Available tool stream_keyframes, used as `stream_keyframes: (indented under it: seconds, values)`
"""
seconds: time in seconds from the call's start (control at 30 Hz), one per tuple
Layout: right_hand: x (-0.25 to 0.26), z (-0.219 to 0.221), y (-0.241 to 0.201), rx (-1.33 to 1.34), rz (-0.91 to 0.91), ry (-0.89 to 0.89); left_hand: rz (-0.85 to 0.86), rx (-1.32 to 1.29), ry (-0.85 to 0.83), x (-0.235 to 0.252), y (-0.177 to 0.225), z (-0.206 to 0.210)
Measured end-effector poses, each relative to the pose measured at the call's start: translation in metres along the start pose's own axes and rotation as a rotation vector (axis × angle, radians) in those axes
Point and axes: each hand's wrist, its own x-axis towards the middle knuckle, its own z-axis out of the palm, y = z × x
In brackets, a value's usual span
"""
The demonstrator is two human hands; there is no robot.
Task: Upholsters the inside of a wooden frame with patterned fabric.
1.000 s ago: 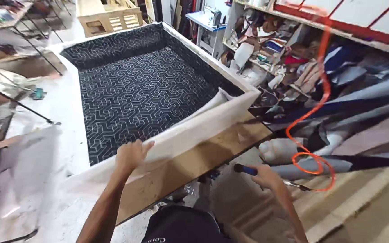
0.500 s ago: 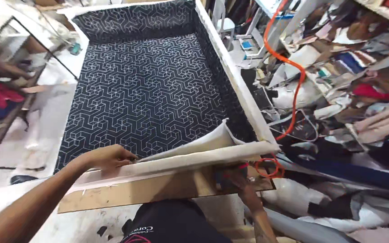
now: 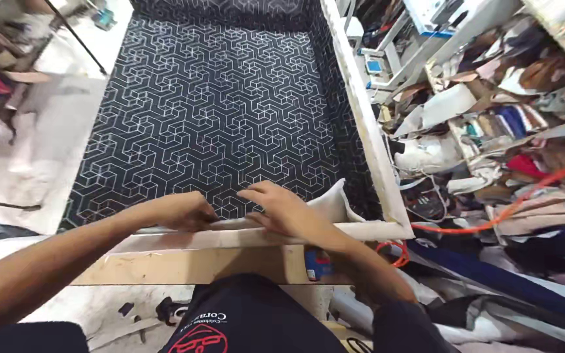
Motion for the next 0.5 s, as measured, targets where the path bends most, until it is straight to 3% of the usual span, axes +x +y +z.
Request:
stream_keyframes:
  seconds: [0.1, 0.23, 0.37, 0.5]
  values:
    - [0.055, 0.023, 0.004, -0.038, 0.041, -0.312, -0.178, 0.077, 0.135, 0.003, -0.013, 0.005]
    - [0.081, 0.052, -0.006, -0.075, 0.141, -0.39, -0.299, 0.016, 0.163, 0.01, -0.015, 0.011]
    - [0.076, 0.049, -0.009, 0.03, 0.037, -0.456, -0.169, -0.148, 0.122, -0.006, -0.02, 0.017]
    - [0.054, 0.046, -0.03, 0.027, -0.022, -0.423, -0.027, -0.056, -0.011, -0.014, 0.0, 0.027]
